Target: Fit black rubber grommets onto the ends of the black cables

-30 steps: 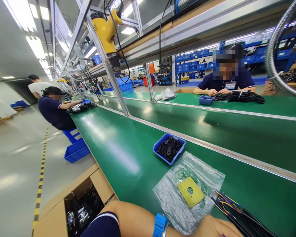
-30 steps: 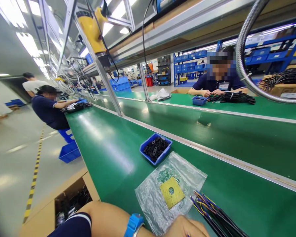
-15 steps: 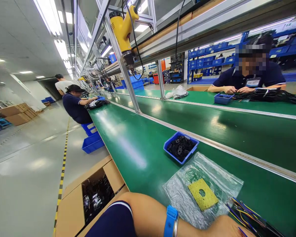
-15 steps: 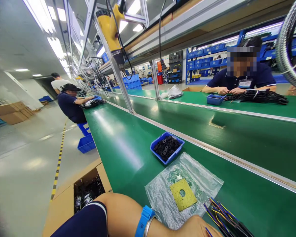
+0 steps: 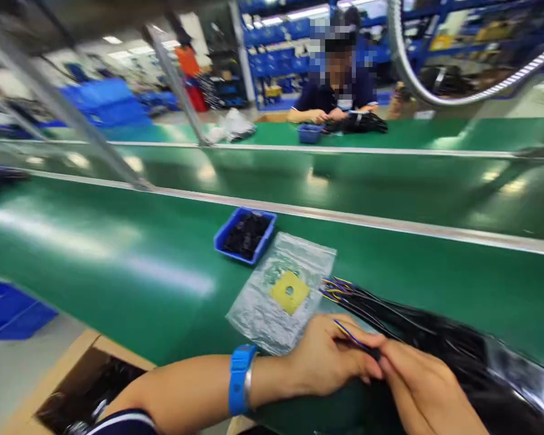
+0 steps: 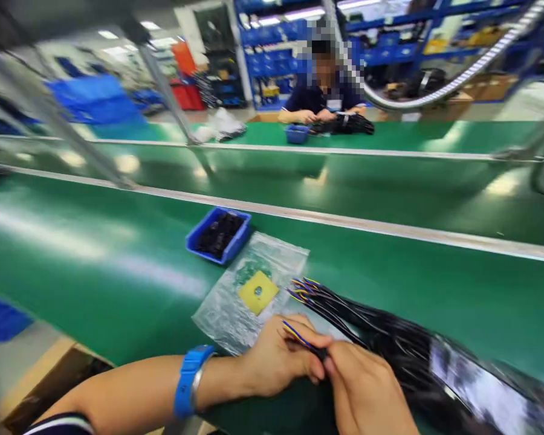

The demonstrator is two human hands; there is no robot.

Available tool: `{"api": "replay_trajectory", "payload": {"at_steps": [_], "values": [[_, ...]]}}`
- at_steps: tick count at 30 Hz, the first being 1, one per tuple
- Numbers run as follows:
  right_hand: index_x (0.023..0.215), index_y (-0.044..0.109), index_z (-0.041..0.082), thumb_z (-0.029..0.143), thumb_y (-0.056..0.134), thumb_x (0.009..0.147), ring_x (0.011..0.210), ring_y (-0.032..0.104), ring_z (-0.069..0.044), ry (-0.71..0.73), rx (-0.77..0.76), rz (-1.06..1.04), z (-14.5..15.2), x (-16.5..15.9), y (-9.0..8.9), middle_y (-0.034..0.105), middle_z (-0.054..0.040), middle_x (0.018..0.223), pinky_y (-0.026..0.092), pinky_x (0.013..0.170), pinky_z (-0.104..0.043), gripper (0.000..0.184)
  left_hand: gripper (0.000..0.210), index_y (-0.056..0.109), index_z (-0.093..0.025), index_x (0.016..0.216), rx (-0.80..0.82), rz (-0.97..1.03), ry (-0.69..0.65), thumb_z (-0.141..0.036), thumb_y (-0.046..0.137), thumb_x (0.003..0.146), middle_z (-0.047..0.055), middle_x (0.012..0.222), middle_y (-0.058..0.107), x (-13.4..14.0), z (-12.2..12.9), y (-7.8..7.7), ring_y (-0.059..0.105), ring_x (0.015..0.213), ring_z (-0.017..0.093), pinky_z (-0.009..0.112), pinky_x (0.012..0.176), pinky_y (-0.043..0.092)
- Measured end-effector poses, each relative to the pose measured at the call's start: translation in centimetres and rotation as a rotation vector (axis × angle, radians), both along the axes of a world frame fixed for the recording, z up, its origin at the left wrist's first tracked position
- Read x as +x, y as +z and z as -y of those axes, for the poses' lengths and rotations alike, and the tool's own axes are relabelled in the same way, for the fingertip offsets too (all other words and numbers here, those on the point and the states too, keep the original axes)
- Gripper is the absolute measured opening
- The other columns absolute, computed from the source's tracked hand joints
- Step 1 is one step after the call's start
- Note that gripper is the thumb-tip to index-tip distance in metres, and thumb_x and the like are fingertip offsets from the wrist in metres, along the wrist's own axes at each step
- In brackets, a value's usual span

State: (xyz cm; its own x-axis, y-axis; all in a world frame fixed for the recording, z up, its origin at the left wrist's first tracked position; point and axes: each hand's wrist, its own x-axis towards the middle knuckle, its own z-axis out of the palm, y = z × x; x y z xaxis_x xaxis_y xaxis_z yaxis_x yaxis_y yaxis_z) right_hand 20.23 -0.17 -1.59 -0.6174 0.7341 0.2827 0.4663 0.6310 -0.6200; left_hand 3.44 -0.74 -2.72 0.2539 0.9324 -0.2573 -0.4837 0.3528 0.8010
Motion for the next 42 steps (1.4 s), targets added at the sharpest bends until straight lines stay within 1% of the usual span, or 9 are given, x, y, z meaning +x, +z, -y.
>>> {"api": "replay_trajectory", "payload": {"at_steps": [4,7,14,18,24,30,33,38,42], "values": [[0.076,0.05,0.022,0.019,0.033,0.096,0.057,0.054,-0.011,0.017,-0.165,-0.035,-0.4,-0.8,1.7,0.056,0.001,0.066,0.042,0.053,-0.021,0.026,0.036,0.077,-0.017,0.076,-0.032,-0.037,-0.045,-0.023,0.09,0.042,-0.002,0.07,0.06,-0.4,-0.4,0.7,0.059,0.047,0.006,0.018,0.049,0.052],[0.077,0.05,0.021,0.018,0.033,0.096,0.061,0.055,-0.011,0.019,-0.215,-0.028,-0.5,-1.0,1.9,0.058,0.0005,0.07,0.041,0.056,-0.022,0.026,0.036,0.077,-0.017,0.079,-0.053,-0.056,-0.063,-0.023,0.089,0.045,-0.002,0.07,0.06,-0.5,-0.2,0.5,0.059,0.049,0.007,0.019,0.049,0.052],[0.071,0.045,0.02,0.017,0.035,0.095,0.058,0.05,-0.012,-0.052,-0.045,0.057,-0.3,-1.1,1.0,0.053,0.0003,0.065,0.038,0.054,-0.023,0.027,0.047,0.074,-0.015,0.097,-0.063,-0.052,-0.107,-0.024,0.086,0.052,-0.002,0.068,0.059,-0.7,-0.2,-0.5,0.057,0.051,0.008,0.022,0.048,0.051],[0.078,0.048,0.019,0.016,0.036,0.095,0.06,0.05,-0.013,-0.08,0.081,0.137,-0.4,-0.9,1.0,0.052,-0.0009,0.068,0.041,0.056,-0.025,0.02,0.055,0.071,-0.016,0.105,-0.024,-0.045,-0.172,-0.021,0.086,0.053,0.0,0.072,0.064,-1.5,-0.5,-0.3,0.058,0.056,0.007,0.021,0.057,0.052],[0.098,0.053,0.016,0.019,0.042,0.094,0.075,0.056,-0.018,-0.107,0.144,0.241,0.0,-0.4,1.4,0.059,-0.0058,0.082,0.047,0.07,-0.03,0.013,0.036,0.071,-0.009,0.094,-0.027,-0.164,-0.124,-0.035,0.077,0.069,0.002,0.062,0.067,-2.4,-0.7,0.2,0.061,0.053,0.01,0.022,0.054,0.053],[0.088,0.054,0.016,0.017,0.039,0.094,0.069,0.05,-0.016,-0.13,0.153,0.218,0.0,-0.5,1.4,0.056,-0.0045,0.074,0.042,0.064,-0.029,0.017,0.029,0.071,-0.011,0.091,-0.028,-0.166,-0.102,-0.03,0.076,0.07,0.002,0.065,0.068,-1.9,-0.4,0.5,0.064,0.056,0.011,0.023,0.056,0.056],[0.083,0.052,0.017,0.016,0.035,0.094,0.065,0.048,-0.015,-0.091,0.093,0.186,-0.1,-0.6,1.5,0.053,-0.0029,0.07,0.039,0.061,-0.027,0.02,0.023,0.073,-0.013,0.087,0.106,-0.223,-0.068,-0.026,0.077,0.069,0.003,0.07,0.068,-1.8,-0.2,0.9,0.063,0.055,0.012,0.024,0.054,0.055],[0.071,0.04,0.02,0.015,0.033,0.092,0.056,0.039,-0.012,-0.033,0.004,0.126,-0.2,-0.4,2.1,0.043,0.0011,0.063,0.032,0.054,-0.025,0.023,0.02,0.075,-0.017,0.088,0.525,-0.445,0.013,-0.017,0.077,0.069,0.005,0.073,0.072,-1.6,-0.1,1.1,0.064,0.063,0.013,0.024,0.059,0.052],[0.07,0.037,0.021,0.014,0.032,0.093,0.054,0.037,-0.011,-0.001,-0.091,0.104,-0.2,-0.1,2.4,0.038,0.0031,0.061,0.029,0.053,-0.025,0.024,0.023,0.075,-0.018,0.09,0.628,-0.456,0.012,-0.017,0.079,0.067,0.006,0.075,0.074,-1.5,-0.1,0.8,0.065,0.064,0.015,0.025,0.06,0.052]]}}
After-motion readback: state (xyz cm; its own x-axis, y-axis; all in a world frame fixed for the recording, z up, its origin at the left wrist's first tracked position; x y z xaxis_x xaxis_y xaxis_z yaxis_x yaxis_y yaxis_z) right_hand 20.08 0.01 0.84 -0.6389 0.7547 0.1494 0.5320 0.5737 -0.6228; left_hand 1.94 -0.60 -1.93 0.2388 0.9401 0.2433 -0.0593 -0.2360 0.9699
